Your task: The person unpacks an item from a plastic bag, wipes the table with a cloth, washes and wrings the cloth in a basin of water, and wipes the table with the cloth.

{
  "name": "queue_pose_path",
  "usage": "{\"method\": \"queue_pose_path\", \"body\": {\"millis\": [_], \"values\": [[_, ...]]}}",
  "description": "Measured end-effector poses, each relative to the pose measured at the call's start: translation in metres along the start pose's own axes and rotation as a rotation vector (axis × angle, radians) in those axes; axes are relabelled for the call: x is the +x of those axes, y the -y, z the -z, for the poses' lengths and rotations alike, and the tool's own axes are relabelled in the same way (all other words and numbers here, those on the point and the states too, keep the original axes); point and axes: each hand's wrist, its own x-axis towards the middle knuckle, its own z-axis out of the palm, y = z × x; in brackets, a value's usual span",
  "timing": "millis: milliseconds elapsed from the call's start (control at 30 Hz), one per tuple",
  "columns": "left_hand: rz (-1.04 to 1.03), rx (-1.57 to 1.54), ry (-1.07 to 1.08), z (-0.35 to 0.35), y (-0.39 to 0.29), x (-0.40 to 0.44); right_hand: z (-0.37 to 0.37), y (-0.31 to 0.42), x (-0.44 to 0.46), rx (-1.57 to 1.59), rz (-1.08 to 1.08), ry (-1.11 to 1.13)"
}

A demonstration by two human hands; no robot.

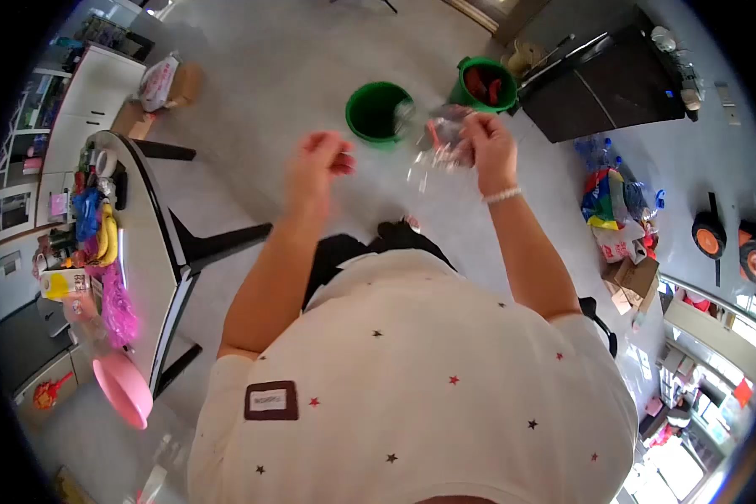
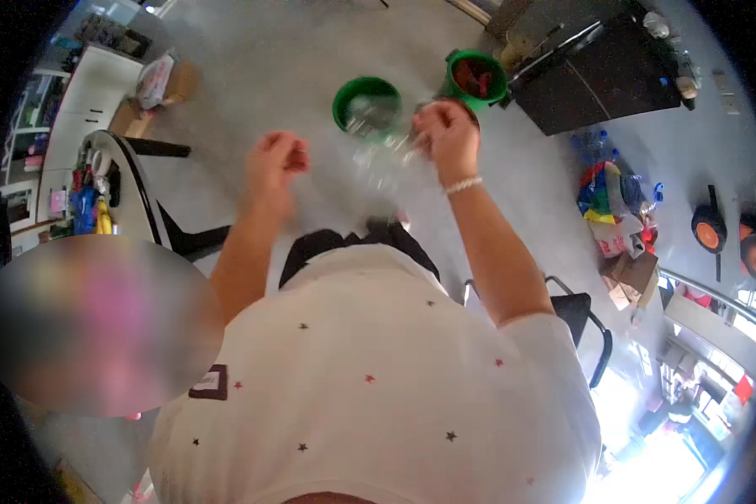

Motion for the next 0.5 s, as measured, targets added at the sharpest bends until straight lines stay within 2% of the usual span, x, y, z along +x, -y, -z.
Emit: {"method": "queue_pose_path", "body": {"millis": [33,100,167,267,367,400,433,467,500], "values": [[0.025,-0.045,-0.091,0.008,0.006,0.007,0.023,-0.023,0.026,-0.061,-0.01,-0.112],[0.092,-0.078,-0.096,0.041,0.018,0.011,0.066,-0.055,0.064,-0.042,-0.052,-0.47],[0.163,-0.098,-0.216,0.065,0.024,-0.003,0.11,-0.082,0.088,0.078,-0.146,-0.699],[0.34,-0.114,-0.344,0.104,0.045,0.001,0.154,-0.142,0.114,0.237,-0.253,-0.864],[0.396,-0.027,-0.301,0.079,0.051,0.027,0.154,-0.187,0.129,-0.068,-0.387,-0.831],[0.396,0.004,-0.264,0.062,0.051,0.038,0.194,-0.282,0.162,-0.336,-0.367,-0.822],[0.394,0.035,-0.227,0.044,0.052,0.048,0.166,-0.243,0.153,-0.168,-0.488,-0.781],[0.417,0.045,-0.175,0.025,0.053,0.057,0.155,-0.238,0.161,-0.209,-0.589,-0.833],[0.439,0.058,-0.121,0.002,0.054,0.067,0.151,-0.24,0.168,-0.07,-0.591,-0.864]]}}
